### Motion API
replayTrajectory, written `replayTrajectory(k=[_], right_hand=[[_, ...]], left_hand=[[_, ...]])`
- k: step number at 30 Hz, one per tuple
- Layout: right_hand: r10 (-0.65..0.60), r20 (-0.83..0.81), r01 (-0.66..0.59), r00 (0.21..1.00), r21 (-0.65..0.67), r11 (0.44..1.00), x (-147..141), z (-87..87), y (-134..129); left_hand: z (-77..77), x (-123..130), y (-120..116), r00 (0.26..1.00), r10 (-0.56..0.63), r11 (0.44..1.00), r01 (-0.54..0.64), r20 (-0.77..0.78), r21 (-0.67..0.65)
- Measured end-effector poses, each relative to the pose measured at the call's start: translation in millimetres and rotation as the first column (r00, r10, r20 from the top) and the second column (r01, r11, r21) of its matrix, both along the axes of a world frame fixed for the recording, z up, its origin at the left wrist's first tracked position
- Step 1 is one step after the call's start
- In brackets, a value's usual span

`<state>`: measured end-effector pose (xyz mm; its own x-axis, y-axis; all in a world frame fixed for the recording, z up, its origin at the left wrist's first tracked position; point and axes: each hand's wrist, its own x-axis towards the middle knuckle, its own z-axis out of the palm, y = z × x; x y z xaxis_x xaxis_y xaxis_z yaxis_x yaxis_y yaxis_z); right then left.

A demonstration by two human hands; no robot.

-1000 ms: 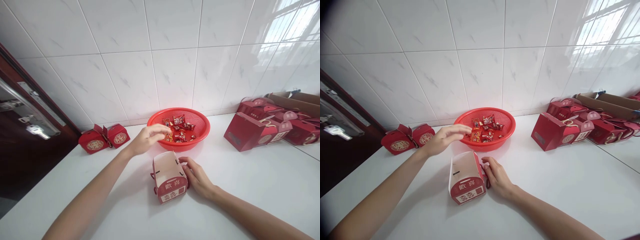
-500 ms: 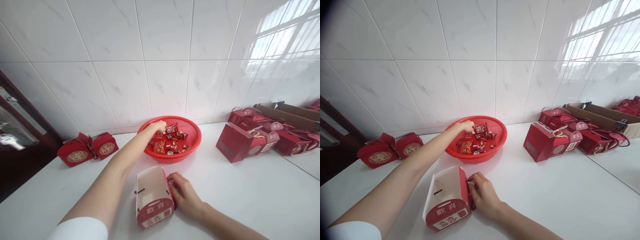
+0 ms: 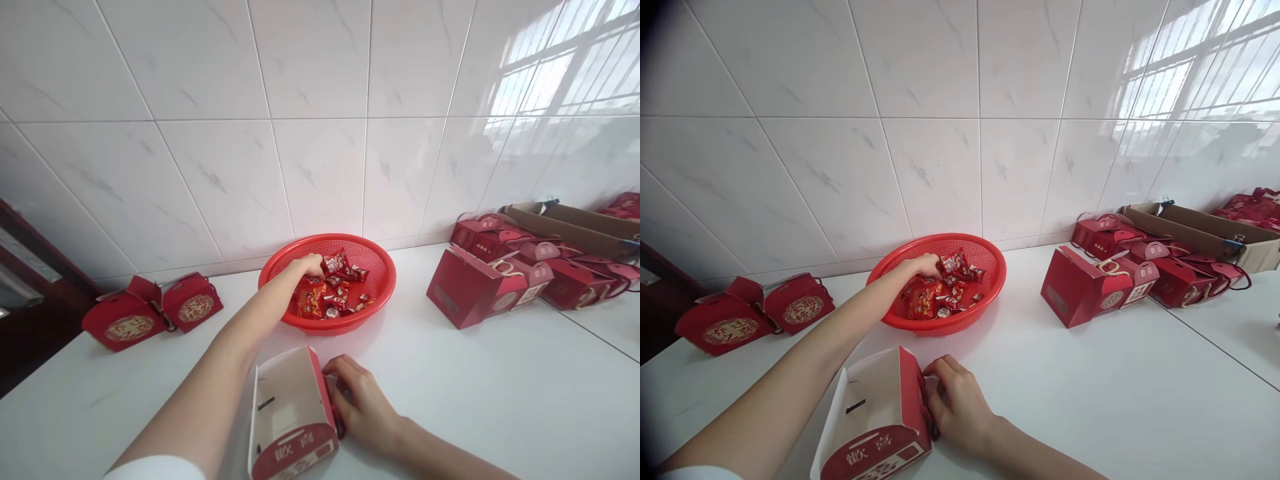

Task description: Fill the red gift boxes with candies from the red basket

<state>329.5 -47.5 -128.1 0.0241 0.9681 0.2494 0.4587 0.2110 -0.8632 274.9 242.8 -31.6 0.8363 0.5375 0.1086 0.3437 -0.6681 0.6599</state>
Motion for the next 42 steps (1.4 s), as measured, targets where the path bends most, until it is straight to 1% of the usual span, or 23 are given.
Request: replayTrajectory(k=[3,5,7,9,12,14,16,19,22,24,26,27,29,32,34,35,37,39,42], right_hand=[[-0.003,0.014,0.003,1.000,0.002,1.000,0.3,0.6,0.2],[-0.001,0.010,0.001,1.000,-0.011,1.000,0.7,0.6,0.2],[0.002,-0.002,-0.002,1.000,-0.034,0.999,1.0,0.2,0.1],[0.008,-0.010,-0.009,1.000,-0.055,0.998,1.0,-0.1,-0.1],[0.010,-0.007,-0.010,1.000,-0.067,0.998,0.7,-0.2,-0.4],[0.011,-0.008,-0.012,1.000,-0.074,0.997,0.5,0.0,-0.6],[0.013,-0.012,-0.014,1.000,-0.084,0.996,0.7,0.3,-0.7],[0.015,-0.009,-0.016,1.000,-0.088,0.996,1.0,1.0,-0.5],[0.021,0.000,-0.021,1.000,-0.079,0.997,1.2,1.1,-0.1],[0.023,0.012,-0.022,1.000,-0.073,0.997,1.3,0.5,0.1],[0.022,0.025,-0.021,0.999,-0.065,0.998,1.3,-0.4,0.0],[0.022,0.031,-0.021,0.999,-0.060,0.998,1.3,-0.8,-0.1],[0.025,0.038,-0.023,0.999,-0.054,0.998,1.4,-1.4,-0.5],[0.032,0.042,-0.029,0.999,-0.049,0.998,1.7,-1.3,-1.0],[0.033,0.050,-0.031,0.998,-0.044,0.999,1.8,-0.9,-1.3],[0.033,0.053,-0.030,0.998,-0.043,0.999,1.9,-0.7,-1.5],[0.031,0.059,-0.028,0.998,-0.043,0.999,1.9,-0.4,-2.0],[0.029,0.062,-0.027,0.998,-0.044,0.999,2.1,0.1,-2.5],[0.033,0.066,-0.030,0.997,-0.039,0.999,2.7,1.1,-2.6]], left_hand=[[6.7,20.3,10.7,0.973,0.008,0.997,-0.025,-0.230,-0.069],[12.3,28.1,13.9,0.947,0.002,0.994,-0.036,-0.320,-0.102],[17.8,30.7,13.9,0.938,0.005,0.992,-0.048,-0.346,-0.117],[23.3,29.7,12.1,0.941,0.023,0.991,-0.066,-0.338,-0.117],[30.5,24.0,9.5,0.936,0.067,0.990,-0.106,-0.345,-0.096],[33.6,17.9,8.8,0.919,0.100,0.988,-0.137,-0.380,-0.069],[34.5,10.6,8.4,0.887,0.129,0.986,-0.163,-0.443,-0.039],[31.5,0.6,6.5,0.813,0.150,0.983,-0.183,-0.563,-0.003],[25.7,-4.3,2.0,0.729,0.144,0.982,-0.187,-0.669,0.008],[22.4,-3.8,-2.0,0.690,0.125,0.983,-0.183,-0.713,-0.004],[20.7,-0.7,-5.9,0.677,0.098,0.985,-0.171,-0.729,-0.026],[20.4,1.5,-7.7,0.682,0.089,0.986,-0.161,-0.726,-0.031],[20.9,6.3,-10.8,0.718,0.081,0.990,-0.136,-0.691,-0.025],[22.3,11.8,-13.2,0.802,0.101,0.994,-0.107,-0.588,0.025],[22.9,13.1,-13.2,0.836,0.134,0.991,-0.118,-0.533,0.064],[23.1,12.9,-12.8,0.839,0.159,0.987,-0.134,-0.521,0.084],[23.5,11.1,-11.7,0.820,0.217,0.976,-0.179,-0.529,0.123],[24.0,8.1,-11.1,0.777,0.274,0.962,-0.227,-0.566,0.154],[24.2,3.5,-12.4,0.707,0.294,0.954,-0.261,-0.643,0.149]])
